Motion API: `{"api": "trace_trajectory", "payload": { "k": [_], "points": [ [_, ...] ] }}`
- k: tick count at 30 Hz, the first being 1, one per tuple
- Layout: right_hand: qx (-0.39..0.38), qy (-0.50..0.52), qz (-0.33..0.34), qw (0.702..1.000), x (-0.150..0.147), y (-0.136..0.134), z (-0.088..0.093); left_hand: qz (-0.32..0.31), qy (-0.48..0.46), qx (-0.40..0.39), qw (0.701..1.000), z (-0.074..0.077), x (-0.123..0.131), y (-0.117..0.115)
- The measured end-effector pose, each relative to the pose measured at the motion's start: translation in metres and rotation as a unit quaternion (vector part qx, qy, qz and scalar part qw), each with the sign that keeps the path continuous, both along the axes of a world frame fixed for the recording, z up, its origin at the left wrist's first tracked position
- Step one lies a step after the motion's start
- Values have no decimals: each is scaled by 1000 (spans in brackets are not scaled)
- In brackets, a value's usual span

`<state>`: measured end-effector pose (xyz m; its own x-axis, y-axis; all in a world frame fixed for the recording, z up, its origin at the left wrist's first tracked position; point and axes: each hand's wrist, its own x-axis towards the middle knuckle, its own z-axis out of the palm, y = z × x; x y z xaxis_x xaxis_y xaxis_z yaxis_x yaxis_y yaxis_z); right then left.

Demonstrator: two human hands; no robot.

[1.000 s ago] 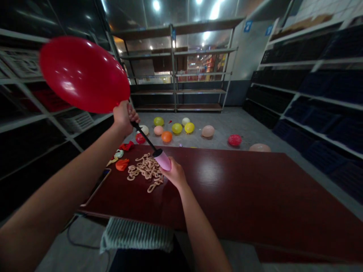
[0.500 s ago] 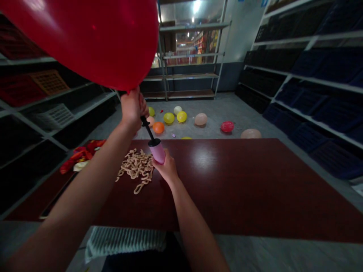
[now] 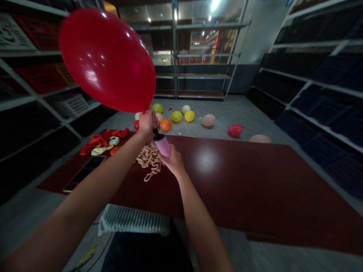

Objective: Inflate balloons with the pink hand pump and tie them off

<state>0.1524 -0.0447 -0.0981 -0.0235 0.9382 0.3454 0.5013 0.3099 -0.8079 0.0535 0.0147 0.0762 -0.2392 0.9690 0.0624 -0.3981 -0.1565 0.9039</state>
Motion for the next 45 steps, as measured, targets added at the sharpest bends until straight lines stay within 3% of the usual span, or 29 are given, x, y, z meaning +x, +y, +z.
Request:
{"api": "trace_trajectory", "payload": {
  "k": [6,13,17,21,26,33,37,40,45],
  "points": [
    [30,-49,22,998,-2,-7,2,27,-52,-1,998,14,-37,-16],
    [59,-32,35,997,-1,-11,1,34,-66,66,995,68,-70,-18],
    [48,-14,30,998,-2,-9,-1,2,-43,62,997,98,-67,-19],
    [33,9,4,999,-2,-6,-3,-15,-24,91,995,106,-42,-16],
    [34,40,-68,996,0,-3,-5,-20,-15,140,990,88,-7,2],
    [9,20,-95,995,-2,0,-1,-35,-18,53,998,13,19,14],
    [19,-33,-97,995,-1,-2,3,0,-63,25,998,-15,11,6],
    [55,-96,-85,990,0,-3,3,29,-90,31,995,-22,-5,1],
    [99,-204,-50,973,-4,-8,2,128,-171,18,977,-35,-44,-16]
  ]
}}
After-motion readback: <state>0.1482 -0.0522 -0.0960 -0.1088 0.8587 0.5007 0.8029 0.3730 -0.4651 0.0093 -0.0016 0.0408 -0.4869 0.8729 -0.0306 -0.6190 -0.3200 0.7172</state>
